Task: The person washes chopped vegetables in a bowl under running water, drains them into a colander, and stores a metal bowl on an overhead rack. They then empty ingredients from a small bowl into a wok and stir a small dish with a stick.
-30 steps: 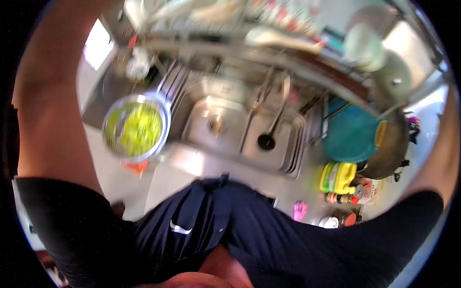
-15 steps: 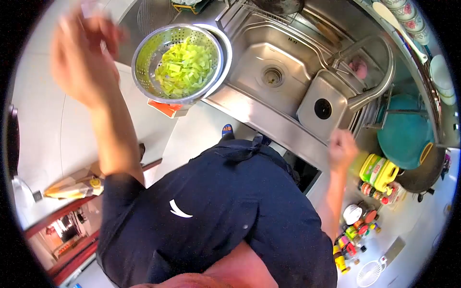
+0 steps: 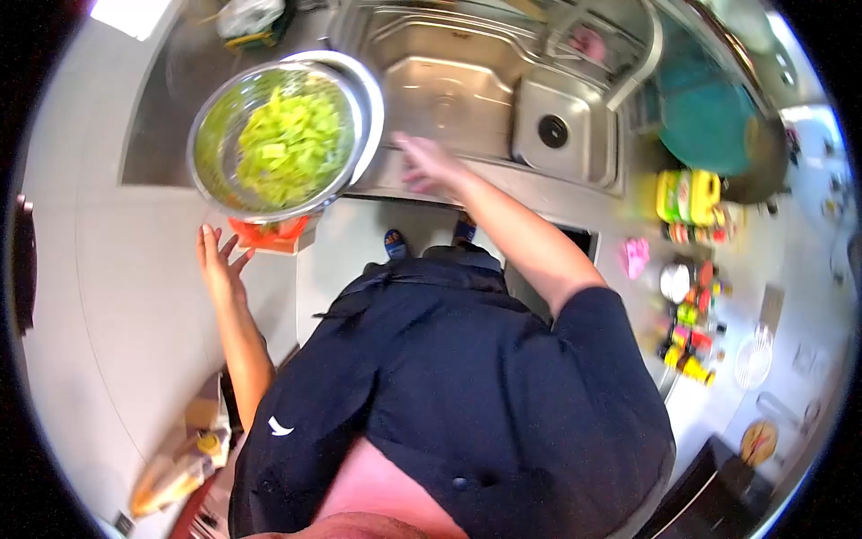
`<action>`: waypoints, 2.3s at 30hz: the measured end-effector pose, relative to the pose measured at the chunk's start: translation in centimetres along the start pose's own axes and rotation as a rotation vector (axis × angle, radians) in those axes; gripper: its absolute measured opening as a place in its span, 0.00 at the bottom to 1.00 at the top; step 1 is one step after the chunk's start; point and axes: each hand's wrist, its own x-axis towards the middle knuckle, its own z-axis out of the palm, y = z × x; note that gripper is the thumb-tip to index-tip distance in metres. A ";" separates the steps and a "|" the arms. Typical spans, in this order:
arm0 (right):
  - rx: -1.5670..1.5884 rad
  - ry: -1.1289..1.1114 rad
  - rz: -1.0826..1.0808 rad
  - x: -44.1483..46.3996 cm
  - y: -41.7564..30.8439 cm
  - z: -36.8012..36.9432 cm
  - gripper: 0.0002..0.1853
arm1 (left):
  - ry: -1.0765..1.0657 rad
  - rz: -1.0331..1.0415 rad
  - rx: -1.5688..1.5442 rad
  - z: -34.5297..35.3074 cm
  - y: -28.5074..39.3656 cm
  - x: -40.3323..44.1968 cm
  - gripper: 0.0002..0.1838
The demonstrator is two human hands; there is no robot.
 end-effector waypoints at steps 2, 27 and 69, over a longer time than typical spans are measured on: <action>0.060 0.040 0.028 2.1 -1.5 2.7 0.48 | -0.097 -0.055 0.030 1.1 1.1 0.9 0.48; 0.167 -0.169 -0.017 5.5 -0.6 3.9 0.46 | -0.149 -0.152 -0.006 3.7 0.6 7.2 0.12; 0.052 0.632 -1.060 6.3 -10.9 4.7 0.13 | -0.140 -0.061 -0.402 5.3 -0.4 2.8 0.23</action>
